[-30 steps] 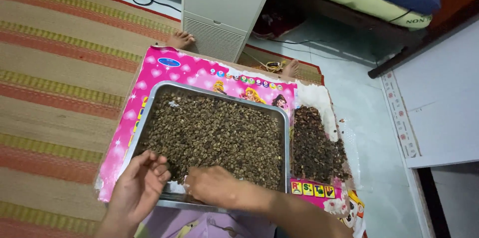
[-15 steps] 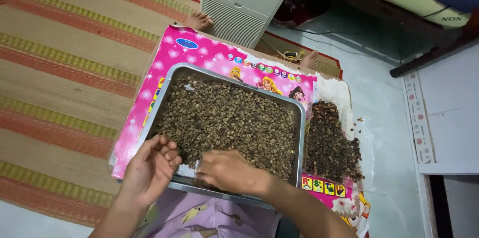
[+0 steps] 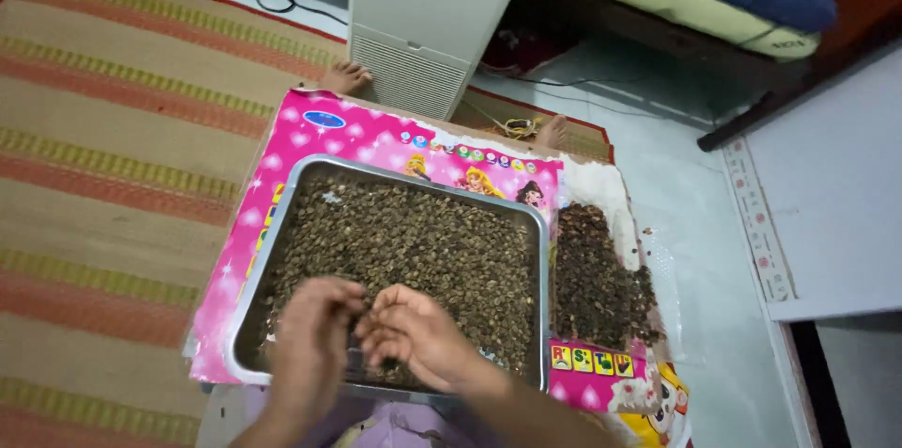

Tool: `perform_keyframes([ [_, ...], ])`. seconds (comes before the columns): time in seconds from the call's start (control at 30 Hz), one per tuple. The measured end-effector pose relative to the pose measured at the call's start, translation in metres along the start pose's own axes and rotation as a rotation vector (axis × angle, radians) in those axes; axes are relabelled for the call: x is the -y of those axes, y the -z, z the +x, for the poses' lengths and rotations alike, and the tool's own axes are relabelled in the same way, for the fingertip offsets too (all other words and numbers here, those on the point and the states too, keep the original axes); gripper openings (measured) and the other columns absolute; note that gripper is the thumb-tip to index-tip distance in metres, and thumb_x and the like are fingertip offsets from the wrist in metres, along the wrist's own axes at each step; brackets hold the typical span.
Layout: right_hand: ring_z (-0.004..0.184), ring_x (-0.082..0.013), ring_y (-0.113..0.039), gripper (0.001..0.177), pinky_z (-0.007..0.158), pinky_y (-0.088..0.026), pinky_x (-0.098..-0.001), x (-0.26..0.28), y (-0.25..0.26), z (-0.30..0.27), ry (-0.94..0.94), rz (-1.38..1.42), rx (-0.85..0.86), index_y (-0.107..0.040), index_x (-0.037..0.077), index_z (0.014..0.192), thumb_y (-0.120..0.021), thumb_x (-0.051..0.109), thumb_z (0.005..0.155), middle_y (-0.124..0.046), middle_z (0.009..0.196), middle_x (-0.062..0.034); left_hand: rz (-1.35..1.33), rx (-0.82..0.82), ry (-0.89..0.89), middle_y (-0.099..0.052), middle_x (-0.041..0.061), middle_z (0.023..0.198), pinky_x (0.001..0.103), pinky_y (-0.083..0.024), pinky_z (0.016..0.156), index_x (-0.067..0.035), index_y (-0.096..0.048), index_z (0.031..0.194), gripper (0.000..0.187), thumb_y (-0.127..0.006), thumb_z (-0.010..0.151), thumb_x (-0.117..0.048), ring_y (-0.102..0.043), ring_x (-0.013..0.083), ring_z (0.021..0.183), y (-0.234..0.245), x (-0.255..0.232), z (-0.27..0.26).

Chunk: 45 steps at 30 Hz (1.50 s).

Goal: A person is manually sorting coffee beans on a tray, picking out defects or specific beans and placing them in a separate pile on the floor mat.

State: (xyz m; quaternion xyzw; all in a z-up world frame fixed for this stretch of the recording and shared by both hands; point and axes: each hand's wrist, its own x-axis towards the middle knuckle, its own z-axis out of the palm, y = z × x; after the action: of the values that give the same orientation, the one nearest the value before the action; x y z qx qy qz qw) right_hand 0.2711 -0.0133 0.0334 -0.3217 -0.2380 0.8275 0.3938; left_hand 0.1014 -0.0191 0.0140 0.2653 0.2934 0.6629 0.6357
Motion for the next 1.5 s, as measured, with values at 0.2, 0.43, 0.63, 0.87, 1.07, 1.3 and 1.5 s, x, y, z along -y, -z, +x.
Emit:
perform_keyframes([
  [0.2, 0.097, -0.0119, -0.057, 0.015, 0.091, -0.049, -0.0301, -0.052, 0.047, -0.022, 0.116, 0.577, -0.048, -0.053, 0.014, 0.107, -0.046, 0.004, 0.100, -0.059, 0.105, -0.0028, 0.966, 0.458, -0.387, -0.074, 0.004, 0.091, 0.041, -0.046, 0.096, -0.011, -0.071, 0.080, 0.005, -0.067, 0.079, -0.009, -0.064, 0.0221, 0.101, -0.070, 0.016, -0.023],
  [0.43, 0.104, -0.0271, -0.060, 0.036, 0.087, -0.056, -0.0358, 0.010, 0.066, -0.074, 0.167, 0.384, -0.180, -0.055, 0.002, 0.126, -0.036, 0.025, 0.106, -0.060, 0.117, -0.0188, 0.737, 0.702, -0.362, -0.073, 0.011, 0.121, 0.055, -0.042, 0.111, -0.008, -0.068, 0.088, 0.006, -0.066, 0.083, -0.009, -0.060, 0.0327, 0.127, -0.073, 0.017, -0.031],
  [0.63, 0.084, -0.0217, -0.073, 0.022, 0.074, -0.058, -0.0335, 0.079, 0.113, -0.131, 0.593, -0.804, -1.091, -0.071, 0.001, 0.113, -0.054, 0.006, 0.100, -0.080, 0.095, -0.0154, 1.148, 0.275, -0.472, -0.075, 0.003, 0.110, 0.032, -0.060, 0.079, -0.012, -0.071, 0.095, 0.026, -0.067, 0.075, 0.003, -0.074, 0.0202, 0.092, -0.021, -0.023, 0.051],
  [0.87, 0.117, -0.0275, -0.060, 0.026, 0.100, -0.051, -0.0408, 0.064, 0.138, -0.134, 0.470, -1.513, -1.261, -0.073, 0.006, 0.113, -0.065, 0.013, 0.089, -0.063, 0.125, -0.0124, 1.521, 0.501, -0.186, -0.077, 0.008, 0.102, 0.039, -0.061, 0.084, -0.007, -0.077, 0.093, 0.015, -0.068, 0.082, -0.004, -0.073, 0.0282, 0.087, -0.011, -0.026, 0.135],
  [1.07, 0.100, -0.0246, -0.068, 0.021, 0.087, -0.056, -0.0359, 0.039, 0.162, -0.131, 0.685, -1.480, -1.202, -0.075, 0.003, 0.105, -0.067, 0.006, 0.086, -0.068, 0.113, -0.0128, 1.944, 0.623, -0.047, -0.065, 0.021, 0.112, 0.050, -0.061, 0.082, 0.000, -0.071, 0.101, 0.020, -0.069, 0.084, -0.011, -0.071, 0.0404, 0.090, -0.007, 0.010, 0.151],
  [1.3, 0.080, -0.0182, -0.071, 0.017, 0.068, -0.060, -0.0299, 0.021, 0.148, -0.137, 0.676, -1.375, -1.295, -0.078, 0.003, 0.099, -0.067, 0.001, 0.086, -0.075, 0.105, -0.0108, 1.871, 0.598, -0.114, -0.073, 0.021, 0.086, 0.051, -0.059, 0.074, -0.001, -0.073, 0.082, 0.016, -0.060, 0.082, -0.010, -0.072, 0.0414, 0.077, 0.000, 0.015, 0.161],
  [1.5, 0.084, -0.0188, -0.070, 0.018, 0.068, -0.058, -0.0297, 0.020, 0.144, -0.141, 0.724, -1.375, -1.305, -0.077, 0.004, 0.100, -0.066, 0.000, 0.086, -0.074, 0.104, -0.0109, 1.319, 0.236, 0.461, -0.080, 0.008, 0.093, 0.023, -0.059, 0.064, -0.009, -0.079, 0.110, 0.018, -0.068, 0.097, -0.017, -0.068, 0.0125, 0.068, -0.051, -0.068, 0.133],
])
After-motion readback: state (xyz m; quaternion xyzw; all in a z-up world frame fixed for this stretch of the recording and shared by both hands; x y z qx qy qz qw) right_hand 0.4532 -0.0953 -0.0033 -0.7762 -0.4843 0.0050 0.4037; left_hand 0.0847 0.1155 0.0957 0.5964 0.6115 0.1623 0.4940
